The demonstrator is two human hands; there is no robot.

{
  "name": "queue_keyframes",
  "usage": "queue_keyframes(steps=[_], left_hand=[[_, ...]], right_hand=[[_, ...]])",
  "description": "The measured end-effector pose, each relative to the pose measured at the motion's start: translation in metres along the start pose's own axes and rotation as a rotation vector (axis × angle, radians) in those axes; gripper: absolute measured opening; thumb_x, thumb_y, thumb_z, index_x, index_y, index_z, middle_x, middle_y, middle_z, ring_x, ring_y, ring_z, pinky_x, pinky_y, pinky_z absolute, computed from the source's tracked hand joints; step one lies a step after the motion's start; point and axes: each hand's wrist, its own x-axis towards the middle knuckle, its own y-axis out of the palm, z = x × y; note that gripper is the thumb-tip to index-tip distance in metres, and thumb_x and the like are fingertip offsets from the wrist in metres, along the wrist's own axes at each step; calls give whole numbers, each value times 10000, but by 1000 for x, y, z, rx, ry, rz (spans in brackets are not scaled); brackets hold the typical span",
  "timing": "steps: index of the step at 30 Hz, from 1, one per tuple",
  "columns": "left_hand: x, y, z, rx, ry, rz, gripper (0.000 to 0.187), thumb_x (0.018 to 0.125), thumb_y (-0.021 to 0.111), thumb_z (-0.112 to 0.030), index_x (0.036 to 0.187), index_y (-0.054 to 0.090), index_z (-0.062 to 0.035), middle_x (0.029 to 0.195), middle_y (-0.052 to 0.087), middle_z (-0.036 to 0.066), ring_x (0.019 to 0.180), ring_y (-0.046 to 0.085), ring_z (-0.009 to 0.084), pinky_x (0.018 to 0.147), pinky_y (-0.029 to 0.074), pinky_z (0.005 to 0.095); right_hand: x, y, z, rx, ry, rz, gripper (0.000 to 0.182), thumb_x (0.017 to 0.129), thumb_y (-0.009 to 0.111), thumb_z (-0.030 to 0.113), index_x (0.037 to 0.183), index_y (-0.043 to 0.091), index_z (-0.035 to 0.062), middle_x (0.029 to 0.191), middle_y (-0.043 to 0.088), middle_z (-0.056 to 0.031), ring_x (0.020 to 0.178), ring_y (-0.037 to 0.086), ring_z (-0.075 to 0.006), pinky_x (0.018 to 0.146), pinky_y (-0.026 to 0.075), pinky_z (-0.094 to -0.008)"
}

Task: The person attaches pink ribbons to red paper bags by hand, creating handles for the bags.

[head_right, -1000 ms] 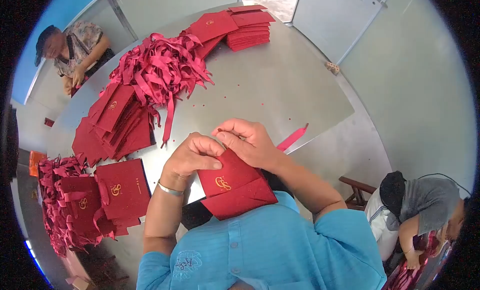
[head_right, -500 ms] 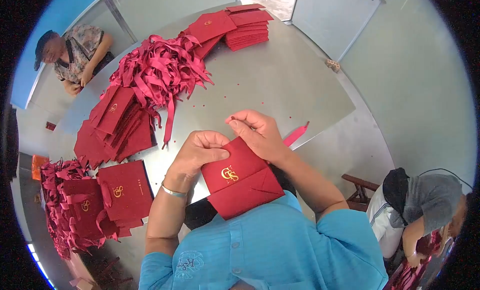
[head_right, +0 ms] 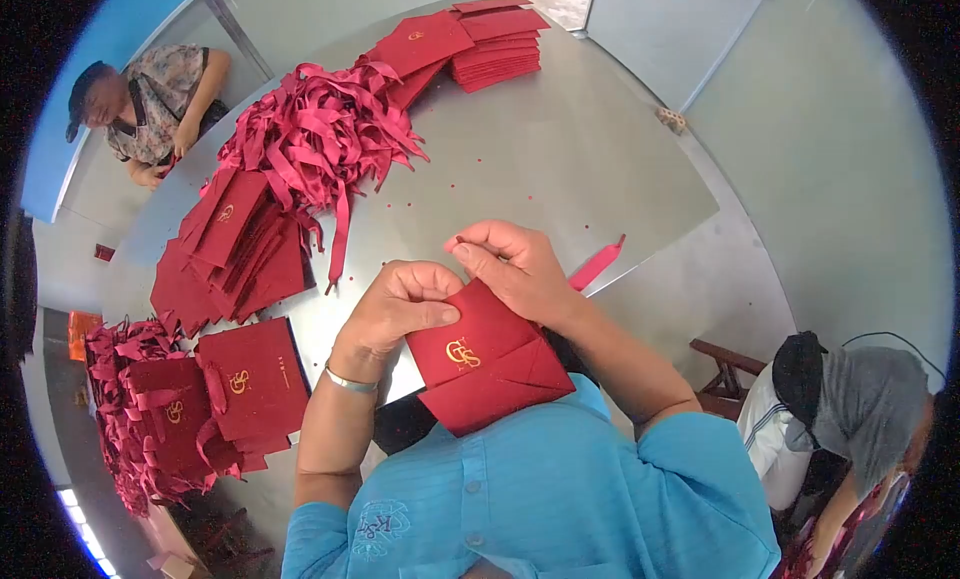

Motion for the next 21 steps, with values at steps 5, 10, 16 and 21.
queue_keyframes(steps=[5,10,16,21], left_hand=[[-2,-1,-1,53,-12,47,163,817,680,39,977,656,19,909,677,18,824,613,62,776,491,214],[0,-4,3,163,-13,123,154,833,670,27,986,653,21,921,672,10,866,594,55,802,484,220],[-2,8,-4,55,-56,-10,137,844,659,18,981,652,20,907,668,7,855,595,47,756,480,207],[0,7,-3,150,-35,-76,122,780,650,34,899,653,9,813,652,-10,713,577,37,672,452,186]], right_hand=[[-1,4,0,-41,-19,53,121,938,566,60,984,651,-12,839,658,-22,760,589,-58,670,484,-215],[-5,2,-3,-94,-35,67,114,927,577,56,975,653,-14,854,670,-30,785,604,-62,690,495,-223],[-5,-1,1,-180,28,-14,113,922,580,55,976,652,-12,880,676,-43,781,605,-68,689,496,-232],[-3,4,-1,-212,27,-36,120,922,583,62,985,646,-18,887,674,-42,778,589,-58,679,485,-225]])
